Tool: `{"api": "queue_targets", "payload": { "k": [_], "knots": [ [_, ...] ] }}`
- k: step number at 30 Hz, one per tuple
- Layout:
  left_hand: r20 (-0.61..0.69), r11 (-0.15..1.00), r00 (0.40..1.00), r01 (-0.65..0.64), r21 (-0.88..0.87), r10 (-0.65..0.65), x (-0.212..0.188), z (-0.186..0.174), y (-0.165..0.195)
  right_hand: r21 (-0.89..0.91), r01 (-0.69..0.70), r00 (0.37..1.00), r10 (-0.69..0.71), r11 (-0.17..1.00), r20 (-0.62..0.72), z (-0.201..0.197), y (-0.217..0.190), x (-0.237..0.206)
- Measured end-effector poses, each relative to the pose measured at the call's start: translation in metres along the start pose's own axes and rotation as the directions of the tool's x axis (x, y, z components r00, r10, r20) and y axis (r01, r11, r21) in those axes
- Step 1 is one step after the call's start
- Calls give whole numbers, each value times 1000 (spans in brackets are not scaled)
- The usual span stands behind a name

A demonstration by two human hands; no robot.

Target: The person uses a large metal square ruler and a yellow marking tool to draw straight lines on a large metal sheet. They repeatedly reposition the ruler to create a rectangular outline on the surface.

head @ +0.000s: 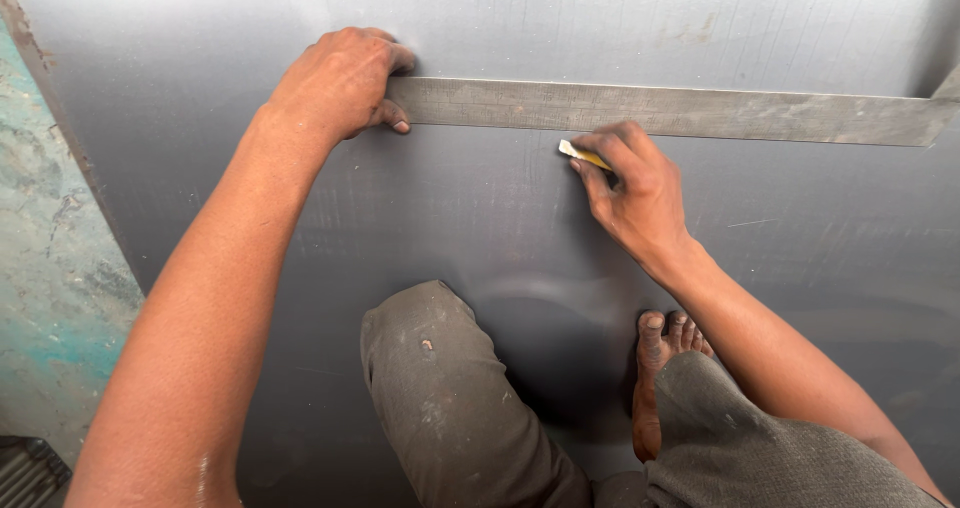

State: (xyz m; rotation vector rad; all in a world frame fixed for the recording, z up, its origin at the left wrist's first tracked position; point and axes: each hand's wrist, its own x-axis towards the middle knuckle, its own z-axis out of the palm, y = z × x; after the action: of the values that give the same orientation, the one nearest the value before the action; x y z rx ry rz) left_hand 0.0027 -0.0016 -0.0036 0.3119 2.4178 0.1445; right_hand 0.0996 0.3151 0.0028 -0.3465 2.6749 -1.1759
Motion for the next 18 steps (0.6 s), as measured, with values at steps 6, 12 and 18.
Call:
{"api": "queue_targets", "payload": {
  "k": [6,12,18],
  "knots": [
    [-51,1000,999,-11,11,12,-1,4,-1,15,119,992,-120,993,48,22,-12,19],
    [-26,1000,1000,9,9,-9,3,7,-2,-64,156,987,-153,986,48,36,-11,24],
    [-48,1000,999,-4,-5,3,2,9,-4,-140,170,983,-158,975,96,40,-11,25]
  ]
}}
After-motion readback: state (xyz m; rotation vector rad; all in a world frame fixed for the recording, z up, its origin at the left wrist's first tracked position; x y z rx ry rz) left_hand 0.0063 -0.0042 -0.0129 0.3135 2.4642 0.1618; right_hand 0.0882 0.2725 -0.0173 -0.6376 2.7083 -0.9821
